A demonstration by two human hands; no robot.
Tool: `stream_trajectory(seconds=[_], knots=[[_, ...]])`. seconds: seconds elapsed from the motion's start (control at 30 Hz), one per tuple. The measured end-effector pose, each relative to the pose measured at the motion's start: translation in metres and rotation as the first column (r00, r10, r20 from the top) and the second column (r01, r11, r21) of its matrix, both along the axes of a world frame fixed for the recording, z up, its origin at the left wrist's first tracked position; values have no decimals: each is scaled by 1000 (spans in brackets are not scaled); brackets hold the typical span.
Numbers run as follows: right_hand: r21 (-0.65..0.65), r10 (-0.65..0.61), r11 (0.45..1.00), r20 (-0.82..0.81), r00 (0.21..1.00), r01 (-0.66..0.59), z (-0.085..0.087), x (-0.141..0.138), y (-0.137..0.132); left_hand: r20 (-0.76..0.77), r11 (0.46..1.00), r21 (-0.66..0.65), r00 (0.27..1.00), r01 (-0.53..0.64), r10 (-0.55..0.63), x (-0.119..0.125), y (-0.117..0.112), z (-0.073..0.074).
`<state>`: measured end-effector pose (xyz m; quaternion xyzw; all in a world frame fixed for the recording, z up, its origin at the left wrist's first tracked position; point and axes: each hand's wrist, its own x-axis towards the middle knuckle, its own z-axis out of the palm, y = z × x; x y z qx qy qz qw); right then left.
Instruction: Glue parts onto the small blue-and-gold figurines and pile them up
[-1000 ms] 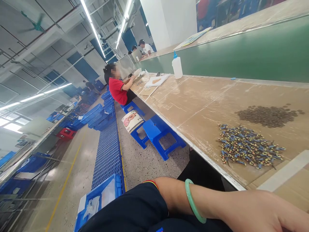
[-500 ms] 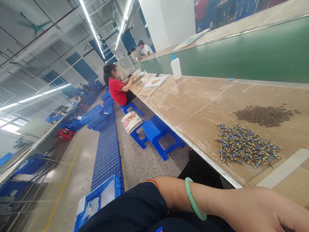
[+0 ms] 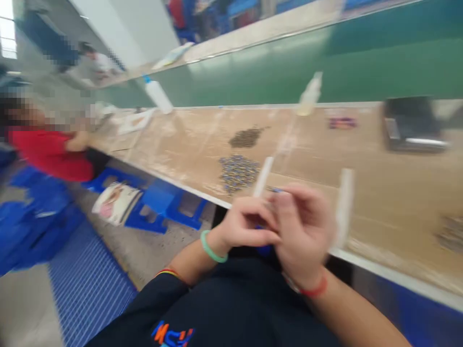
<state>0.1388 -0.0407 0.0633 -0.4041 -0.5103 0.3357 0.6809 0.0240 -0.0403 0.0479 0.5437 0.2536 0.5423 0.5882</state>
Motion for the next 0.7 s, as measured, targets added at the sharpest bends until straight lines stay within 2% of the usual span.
stream_trajectory(seconds=[0.03,0.07,0.1,0.2,0.3,0.43,0.6,0.7], knots=[[-31,48,998,-52,998,-49,2,0,1,74,998,-64,997,0,5,-2,1,1],[-23,30,999,-35,999,-31,4,-2,2,142,991,-131,990,41,-23,-3,3,0],[-23,24,999,-21,999,-25,5,-6,5,197,983,-164,979,83,-50,-3,4,-2],[-99,128,985,-138,982,-142,9,-16,8,294,957,-233,950,175,-102,1,6,-7],[-142,183,966,-215,959,-216,13,-20,4,328,943,-268,939,198,-104,5,5,-9],[-110,234,956,-274,933,-272,16,-20,1,366,941,-266,925,208,-101,5,4,-6],[-105,224,962,-217,950,-251,14,-13,3,409,934,-265,905,241,-117,6,7,-11],[-123,241,958,-153,958,-260,12,-7,1,349,939,-280,932,199,-93,6,6,-7]])
